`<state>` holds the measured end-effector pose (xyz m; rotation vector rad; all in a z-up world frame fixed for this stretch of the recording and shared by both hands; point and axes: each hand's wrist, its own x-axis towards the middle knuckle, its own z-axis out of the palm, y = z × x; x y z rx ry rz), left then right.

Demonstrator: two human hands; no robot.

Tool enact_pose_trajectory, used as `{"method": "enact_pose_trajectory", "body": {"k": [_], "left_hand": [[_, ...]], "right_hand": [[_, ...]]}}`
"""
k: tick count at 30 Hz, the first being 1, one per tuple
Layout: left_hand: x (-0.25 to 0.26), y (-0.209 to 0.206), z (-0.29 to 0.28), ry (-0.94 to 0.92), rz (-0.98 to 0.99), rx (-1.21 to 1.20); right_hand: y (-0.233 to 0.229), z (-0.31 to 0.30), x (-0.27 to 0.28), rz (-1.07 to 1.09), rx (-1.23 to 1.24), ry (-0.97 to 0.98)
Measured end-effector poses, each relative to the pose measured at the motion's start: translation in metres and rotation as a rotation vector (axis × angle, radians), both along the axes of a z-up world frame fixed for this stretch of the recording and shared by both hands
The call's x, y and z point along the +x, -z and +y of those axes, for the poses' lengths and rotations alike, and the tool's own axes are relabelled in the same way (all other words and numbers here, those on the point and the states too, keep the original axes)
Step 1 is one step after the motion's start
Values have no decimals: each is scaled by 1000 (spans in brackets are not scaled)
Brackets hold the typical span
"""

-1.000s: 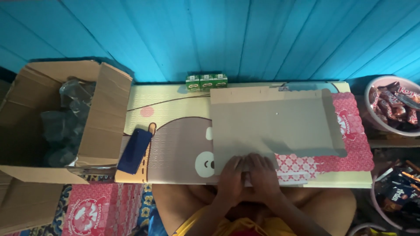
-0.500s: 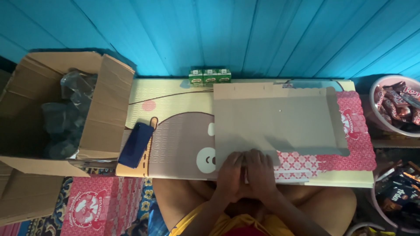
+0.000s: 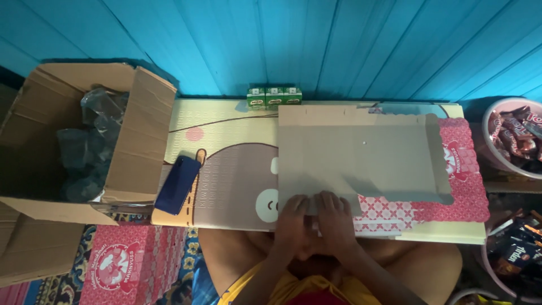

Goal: The person sits on the floor and folds flat pre-cut cardboard blanks into open boxes, pressing the sides and flaps to shape each box and setting finished boxes on a stack beside them.

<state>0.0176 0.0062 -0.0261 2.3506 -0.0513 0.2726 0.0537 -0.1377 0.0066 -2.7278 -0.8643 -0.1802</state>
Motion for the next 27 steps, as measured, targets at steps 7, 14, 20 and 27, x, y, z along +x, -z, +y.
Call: {"method": "enact_pose_trajectory", "body": {"k": [7,14,20,27], "left_hand": [[3,-14,6,17,37,-10],[8,-25,37,-6,-54,166],[1,4,42,-13,-22,344],[2,9,41,-26,-8,479]], "right_hand": [[-42,18,1,100,234,-41],[-12,9,3,118,89,-34],[-13,11,8,121,73,-145],[-15,23,8,155,175,-104]]}}
